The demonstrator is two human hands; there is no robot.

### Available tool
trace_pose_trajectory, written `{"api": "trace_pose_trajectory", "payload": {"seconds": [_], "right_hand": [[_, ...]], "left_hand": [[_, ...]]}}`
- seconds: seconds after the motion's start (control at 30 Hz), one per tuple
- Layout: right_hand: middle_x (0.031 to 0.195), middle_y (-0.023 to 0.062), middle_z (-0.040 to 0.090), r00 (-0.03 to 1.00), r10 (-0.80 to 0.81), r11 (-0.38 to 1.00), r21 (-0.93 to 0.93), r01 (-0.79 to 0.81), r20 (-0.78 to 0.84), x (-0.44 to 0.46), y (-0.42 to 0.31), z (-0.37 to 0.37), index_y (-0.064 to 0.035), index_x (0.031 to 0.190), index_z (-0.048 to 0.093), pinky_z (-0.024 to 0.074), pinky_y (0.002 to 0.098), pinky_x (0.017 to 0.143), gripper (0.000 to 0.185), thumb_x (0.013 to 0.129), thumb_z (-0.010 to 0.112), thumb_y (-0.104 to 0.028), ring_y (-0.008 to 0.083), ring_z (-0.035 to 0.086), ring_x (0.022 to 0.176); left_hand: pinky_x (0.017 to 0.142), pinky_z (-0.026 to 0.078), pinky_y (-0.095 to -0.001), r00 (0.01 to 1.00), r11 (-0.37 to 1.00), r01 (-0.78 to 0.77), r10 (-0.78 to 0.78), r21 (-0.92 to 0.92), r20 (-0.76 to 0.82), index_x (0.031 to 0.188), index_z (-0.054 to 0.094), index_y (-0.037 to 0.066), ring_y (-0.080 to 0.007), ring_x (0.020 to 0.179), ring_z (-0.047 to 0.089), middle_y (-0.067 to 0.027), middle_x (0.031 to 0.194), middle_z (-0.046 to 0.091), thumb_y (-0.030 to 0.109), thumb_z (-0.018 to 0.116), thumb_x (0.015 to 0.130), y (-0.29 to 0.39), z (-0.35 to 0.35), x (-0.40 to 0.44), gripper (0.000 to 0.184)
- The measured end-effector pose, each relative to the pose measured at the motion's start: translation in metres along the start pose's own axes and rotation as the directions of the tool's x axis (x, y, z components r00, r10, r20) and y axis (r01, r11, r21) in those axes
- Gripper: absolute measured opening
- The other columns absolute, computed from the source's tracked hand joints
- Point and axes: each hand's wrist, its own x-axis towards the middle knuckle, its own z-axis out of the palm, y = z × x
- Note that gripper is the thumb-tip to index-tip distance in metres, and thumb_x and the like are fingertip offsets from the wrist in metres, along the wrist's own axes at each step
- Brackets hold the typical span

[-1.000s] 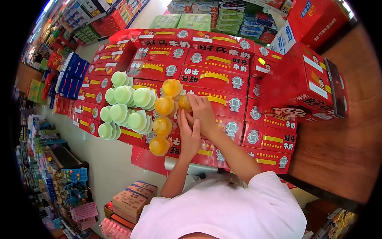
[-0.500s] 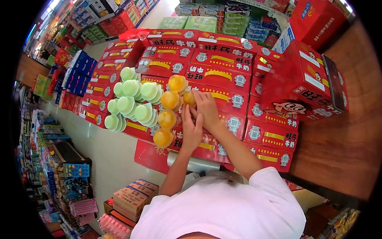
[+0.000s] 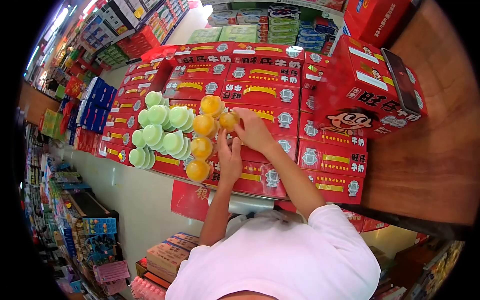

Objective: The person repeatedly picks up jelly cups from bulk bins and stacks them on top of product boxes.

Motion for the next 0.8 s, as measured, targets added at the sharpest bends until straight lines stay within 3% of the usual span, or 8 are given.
{"api": "trace_pose_trajectory", "payload": {"seconds": [0.03, 0.17, 0.23, 0.3, 0.4, 0.5, 0.6, 0.8], "right_hand": [[0.115, 0.0225, 0.064, 0.986, 0.164, 0.979, 0.127, -0.158, -0.041, 0.001, -0.007, -0.009, 0.0027, 0.120, 0.060, 0.0498, 0.0403, 0.093, 0.037, 0.084, 0.062, -0.006, 0.0359, 0.061, 0.109], [0.103, 0.0145, 0.070, 0.940, 0.128, 0.989, -0.032, -0.145, -0.316, 0.003, 0.010, -0.019, -0.0017, 0.106, 0.069, 0.0538, 0.0357, 0.074, 0.023, 0.084, 0.061, 0.000, 0.0277, 0.067, 0.091], [0.104, 0.0147, 0.069, 0.959, 0.008, 0.991, -0.129, -0.047, -0.284, 0.005, 0.010, -0.022, -0.0021, 0.108, 0.068, 0.0521, 0.0382, 0.080, 0.027, 0.083, 0.060, 0.001, 0.0291, 0.066, 0.096], [0.106, 0.0150, 0.069, 0.966, -0.104, 0.974, -0.220, 0.051, -0.237, 0.004, 0.008, -0.020, -0.0025, 0.111, 0.067, 0.0504, 0.0406, 0.085, 0.031, 0.082, 0.058, 0.001, 0.0305, 0.064, 0.101], [0.101, 0.0155, 0.069, 0.958, -0.243, 0.953, -0.221, 0.206, -0.154, 0.010, 0.004, 0.001, -0.0024, 0.111, 0.064, 0.0463, 0.0419, 0.091, 0.033, 0.078, 0.060, -0.002, 0.0334, 0.062, 0.101], [0.102, 0.0154, 0.068, 0.942, -0.332, 0.910, -0.280, 0.305, -0.053, 0.013, 0.004, 0.011, -0.0021, 0.114, 0.062, 0.0451, 0.0426, 0.091, 0.036, 0.078, 0.061, -0.006, 0.0340, 0.062, 0.101], [0.107, 0.0162, 0.067, 0.972, -0.088, 0.973, -0.190, 0.131, 0.219, 0.016, 0.001, -0.003, -0.0024, 0.114, 0.062, 0.0435, 0.0433, 0.094, 0.037, 0.078, 0.060, -0.010, 0.0329, 0.061, 0.104], [0.113, 0.0172, 0.066, 0.975, -0.119, 0.981, -0.127, 0.145, 0.190, 0.009, 0.004, -0.002, -0.0026, 0.115, 0.062, 0.0382, 0.0421, 0.103, 0.038, 0.079, 0.063, -0.014, 0.0312, 0.061, 0.107]], "left_hand": [[0.102, 0.041, -0.0374, 0.999, 0.998, -0.038, 0.039, 0.056, -0.024, 0.144, 0.029, -0.008, -0.0278, 0.118, 0.049, -0.0244, 0.152, 0.026, 0.029, 0.051, 0.100, -0.004, 0.001, 0.000, 0.062], [0.102, 0.042, -0.0371, 0.994, 0.976, -0.096, 0.105, 0.196, -0.033, 0.147, 0.026, -0.006, -0.0320, 0.125, 0.043, -0.0271, 0.155, 0.016, 0.024, 0.055, 0.098, -0.009, 0.004, 0.001, 0.065], [0.107, 0.039, -0.0403, 0.992, 0.959, -0.114, 0.124, 0.258, -0.022, 0.148, 0.024, -0.006, -0.0393, 0.137, 0.034, -0.0315, 0.155, 0.013, 0.025, 0.057, 0.096, -0.007, 0.006, 0.004, 0.068], [0.095, 0.047, -0.0345, 0.978, 0.913, -0.185, 0.209, 0.363, -0.027, 0.149, 0.022, -0.006, -0.0263, 0.117, 0.050, -0.0254, 0.155, 0.018, 0.022, 0.056, 0.098, -0.006, 0.008, 0.004, 0.067], [0.087, 0.051, -0.0324, 0.920, 0.740, -0.294, 0.390, 0.605, -0.029, 0.149, 0.020, -0.007, -0.0252, 0.115, 0.052, -0.0276, 0.149, 0.026, 0.017, 0.059, 0.096, -0.020, 0.008, 0.006, 0.070], [0.083, 0.052, -0.0306, 0.981, 0.927, -0.171, 0.192, 0.333, -0.033, 0.148, 0.019, -0.009, -0.0236, 0.111, 0.055, -0.0270, 0.142, 0.034, 0.012, 0.061, 0.094, -0.028, 0.003, 0.009, 0.071], [0.080, 0.054, -0.0286, 0.990, 0.975, -0.136, 0.140, 0.175, -0.010, 0.146, 0.019, -0.010, -0.0215, 0.105, 0.059, -0.0238, 0.133, 0.041, 0.005, 0.061, 0.092, -0.024, 0.003, 0.008, 0.070], [0.083, 0.054, -0.0296, 0.970, 0.934, -0.217, 0.239, 0.283, -0.045, 0.145, 0.021, -0.010, -0.0233, 0.107, 0.058, -0.0241, 0.134, 0.040, 0.004, 0.062, 0.091, -0.032, 0.006, 0.007, 0.069]]}}
